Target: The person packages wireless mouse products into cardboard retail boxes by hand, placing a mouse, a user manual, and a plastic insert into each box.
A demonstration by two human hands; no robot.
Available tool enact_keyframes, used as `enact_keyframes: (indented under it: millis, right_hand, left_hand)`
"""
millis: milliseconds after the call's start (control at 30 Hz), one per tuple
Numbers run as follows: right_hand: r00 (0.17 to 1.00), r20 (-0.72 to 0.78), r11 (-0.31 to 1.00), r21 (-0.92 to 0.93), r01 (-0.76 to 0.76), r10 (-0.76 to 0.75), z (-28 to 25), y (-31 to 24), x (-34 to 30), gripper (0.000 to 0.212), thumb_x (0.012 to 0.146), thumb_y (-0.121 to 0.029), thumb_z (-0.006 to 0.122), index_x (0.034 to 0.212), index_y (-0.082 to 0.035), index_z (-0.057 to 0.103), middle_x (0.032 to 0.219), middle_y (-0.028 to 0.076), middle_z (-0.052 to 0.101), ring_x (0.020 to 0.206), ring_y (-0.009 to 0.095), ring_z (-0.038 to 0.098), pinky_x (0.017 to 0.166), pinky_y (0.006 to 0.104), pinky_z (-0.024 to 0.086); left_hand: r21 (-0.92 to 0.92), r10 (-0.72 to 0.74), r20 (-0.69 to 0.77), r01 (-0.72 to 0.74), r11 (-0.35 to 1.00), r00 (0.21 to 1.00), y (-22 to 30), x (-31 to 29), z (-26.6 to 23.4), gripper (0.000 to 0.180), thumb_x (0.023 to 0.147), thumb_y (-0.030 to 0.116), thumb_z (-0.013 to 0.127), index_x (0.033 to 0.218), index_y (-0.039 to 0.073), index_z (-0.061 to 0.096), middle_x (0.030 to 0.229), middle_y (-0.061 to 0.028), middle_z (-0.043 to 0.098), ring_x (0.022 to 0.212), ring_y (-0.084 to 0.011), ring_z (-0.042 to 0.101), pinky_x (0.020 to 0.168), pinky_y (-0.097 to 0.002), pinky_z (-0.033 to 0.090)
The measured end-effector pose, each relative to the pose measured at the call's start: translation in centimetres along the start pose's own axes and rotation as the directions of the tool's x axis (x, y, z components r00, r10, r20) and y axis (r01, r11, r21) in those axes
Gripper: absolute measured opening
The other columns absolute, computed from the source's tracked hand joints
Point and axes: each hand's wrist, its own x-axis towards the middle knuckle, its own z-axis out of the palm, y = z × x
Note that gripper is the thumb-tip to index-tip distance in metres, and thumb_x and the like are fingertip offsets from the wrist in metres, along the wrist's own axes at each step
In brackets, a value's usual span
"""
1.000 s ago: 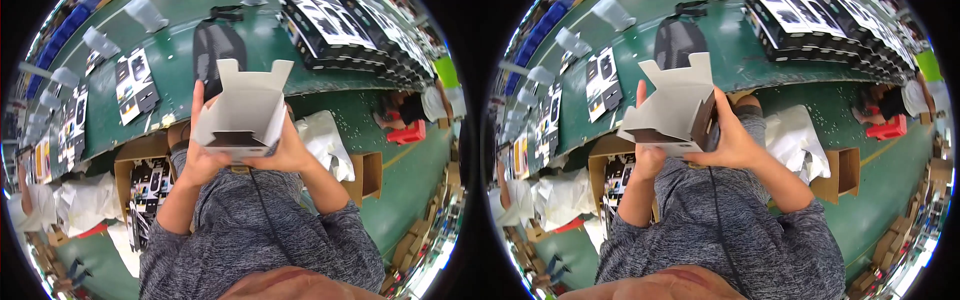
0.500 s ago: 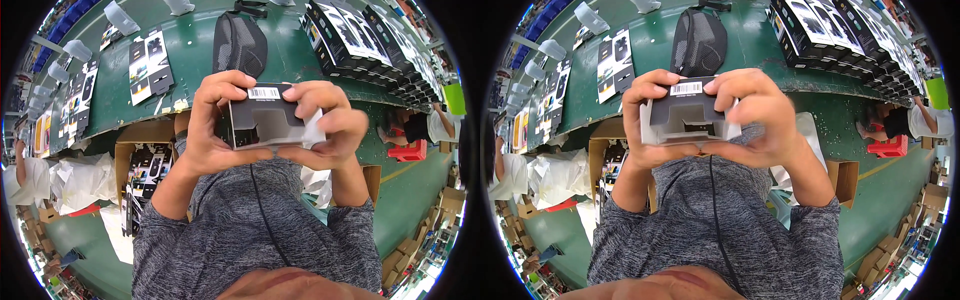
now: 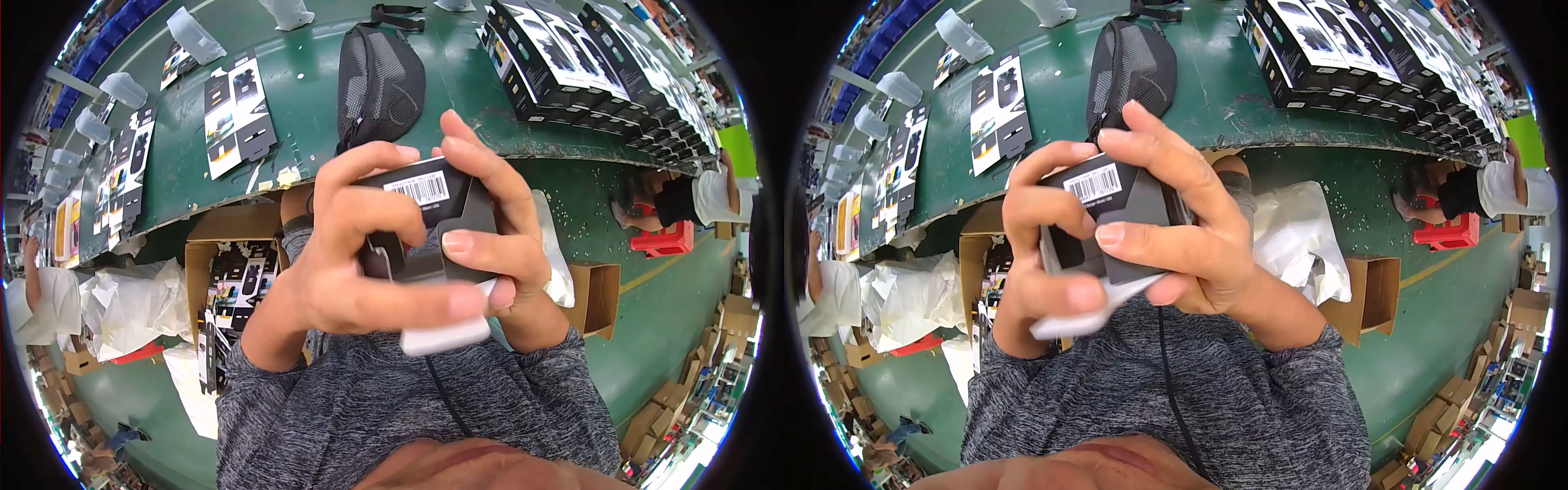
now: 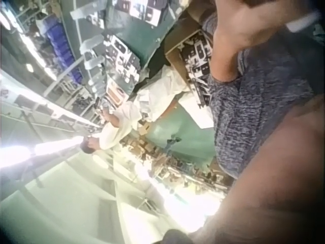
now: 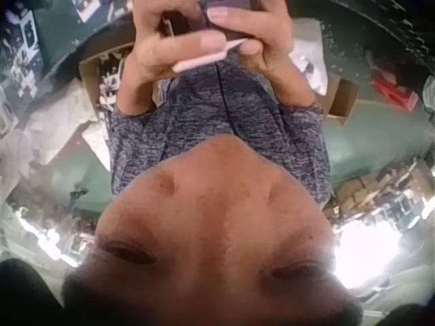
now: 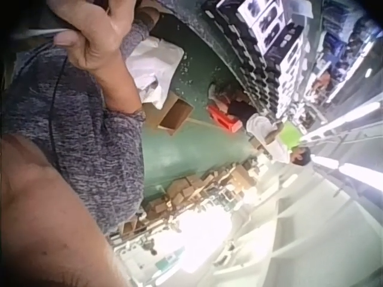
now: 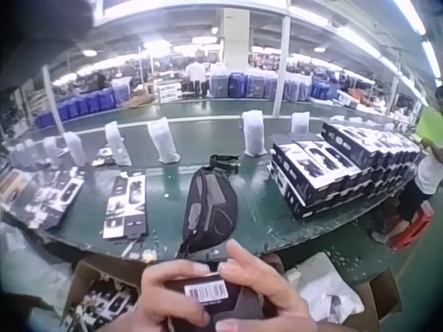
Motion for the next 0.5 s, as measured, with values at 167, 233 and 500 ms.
enact_keyframes:
  millis: [167,233,500]
  right_hand:
    - [0.957,-0.082,0.96,0.053,-0.275,0.279,1.1,-2.0,-1.2,0.029,0.084,-0.027,0.076,0.11,-0.016,0.072,0.143,0.025,0.052,0.134,0.057,0.044,0.105,0.0584,0.047]
    - [0.933,-0.182,0.946,0.152,-0.287,0.312,1.7,-2.4,-1.5,0.03,0.079,-0.025,0.083,0.106,-0.016,0.071,0.145,0.024,0.048,0.136,0.056,0.043,0.106,0.0573,0.047]
    - [0.985,-0.166,0.966,0.245,0.078,-0.037,1.4,-0.2,-1.2,0.04,0.073,-0.017,0.092,0.094,-0.011,0.058,0.147,0.028,0.039,0.136,0.051,0.047,0.107,0.0503,0.048]
  left_hand:
    - [0.127,0.098,0.067,-0.106,0.986,0.993,-0.3,-2.6,0.3,0.039,0.079,0.005,0.077,0.108,0.031,0.071,0.134,0.001,0.065,0.136,-0.0411,0.052,0.106,-0.0646,0.044]
    - [0.104,0.091,0.07,-0.098,0.99,0.993,0.2,-2.2,-0.2,0.034,0.079,0.005,0.076,0.105,0.026,0.071,0.129,-0.0002,0.068,0.133,-0.0403,0.055,0.105,-0.0646,0.045]
    - [-0.037,0.214,0.103,-0.211,0.977,0.971,-0.1,-1.9,-1.1,0.039,0.08,0.04,0.079,0.095,0.005,0.068,0.132,-0.0216,0.06,0.13,-0.046,0.054,0.107,-0.0603,0.044]
